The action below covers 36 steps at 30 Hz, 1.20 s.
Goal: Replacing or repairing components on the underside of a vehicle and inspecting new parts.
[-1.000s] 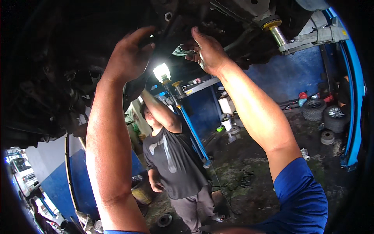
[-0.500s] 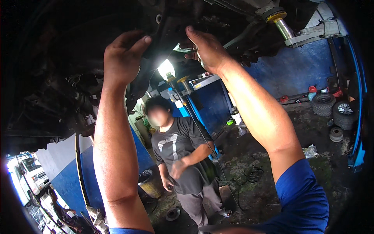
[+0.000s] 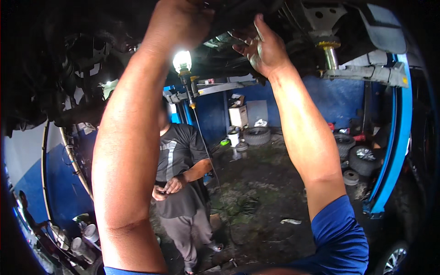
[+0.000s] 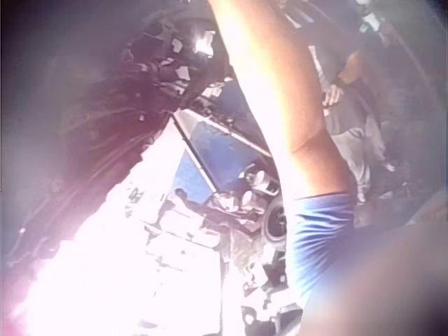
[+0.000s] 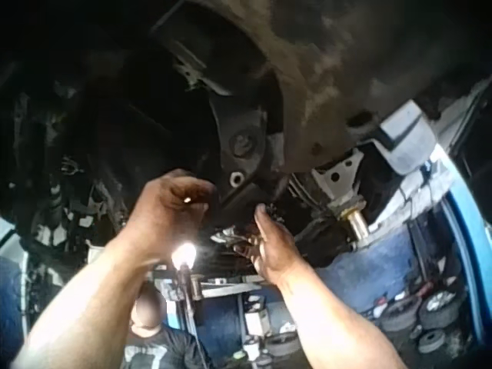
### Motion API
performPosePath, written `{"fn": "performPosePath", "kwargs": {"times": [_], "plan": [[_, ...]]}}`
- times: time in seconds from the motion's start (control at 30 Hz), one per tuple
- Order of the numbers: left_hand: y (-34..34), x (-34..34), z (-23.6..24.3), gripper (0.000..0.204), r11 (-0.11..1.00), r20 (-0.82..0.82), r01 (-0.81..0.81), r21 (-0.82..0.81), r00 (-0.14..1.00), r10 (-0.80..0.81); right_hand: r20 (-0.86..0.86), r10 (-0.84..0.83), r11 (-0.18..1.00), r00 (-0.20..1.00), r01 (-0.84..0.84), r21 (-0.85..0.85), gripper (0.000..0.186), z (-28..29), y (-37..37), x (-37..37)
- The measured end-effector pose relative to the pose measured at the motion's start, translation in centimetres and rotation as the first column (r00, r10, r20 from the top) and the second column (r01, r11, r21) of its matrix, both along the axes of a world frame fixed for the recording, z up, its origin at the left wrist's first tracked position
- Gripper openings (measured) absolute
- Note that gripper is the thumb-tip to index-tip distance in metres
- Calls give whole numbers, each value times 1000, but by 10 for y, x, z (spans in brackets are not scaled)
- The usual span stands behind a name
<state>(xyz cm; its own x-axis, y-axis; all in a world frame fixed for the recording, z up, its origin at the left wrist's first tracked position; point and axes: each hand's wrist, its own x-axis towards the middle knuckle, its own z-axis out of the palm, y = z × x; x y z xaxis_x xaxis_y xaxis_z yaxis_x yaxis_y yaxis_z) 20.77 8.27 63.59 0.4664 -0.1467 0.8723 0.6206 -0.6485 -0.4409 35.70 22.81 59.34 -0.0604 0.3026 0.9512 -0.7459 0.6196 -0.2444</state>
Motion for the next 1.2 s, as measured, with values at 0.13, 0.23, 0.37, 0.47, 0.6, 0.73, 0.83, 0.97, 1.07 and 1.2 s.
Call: {"fn": "performPosePath", "kwargs": {"times": [0.13, 0.23, 0.37, 0.47, 0.6, 0.73, 0.83, 0.97, 1.07, 1.2], "plan": [[-2, -3, -1, 21, 1000, 93, 26, 10, 995, -27, 32, -23, 1000, 999, 23, -4, 48, -2, -5, -1], [5, -6, 0, 23, 988, 83, 135, 71, 987, -141, 44, 13, 1000, 999, -12, -13, 45, -2, -3, 0], [8, -5, 2, 23, 988, 62, 148, 48, 987, -151, 62, -6, 1000, 998, 8, -27, 56, -2, -4, 1], [16, -10, 3, 19, 955, 54, 146, 259, 985, -166, 72, -78, 994, 994, 83, -66, 61, -4, -7, 0], [22, -8, -2, 20, 973, 134, 171, 154, 972, -192, 95, -63, 994, 993, 71, -78, 58, -4, -7, 7], [23, -11, 4, 21, 975, 84, 209, 79, 973, -216, 113, -60, 994, 992, 69, -80, 60, -5, -13, 5], [24, -12, 3, 23, 990, 118, 63, 122, 990, -78, 73, -60, 992, 996, 68, -108, 63, -5, -14, 4], [20, -11, 7, 26, 996, 117, 90, -8, 989, -88, 94, -68, 993, 993, 77, -92, 63, -5, -16, 5], [20, -10, 4, 43, 999, 52, 43, 32, 998, -45, 90, -55, 993, 994, 64, -103, 62, -5, -19, 5], [18, -16, 1, 41, 990, 54, 135, -39, 990, -133, 61, -49, 986, 997, 58, -153, 57, -6, -21, 0]]}}
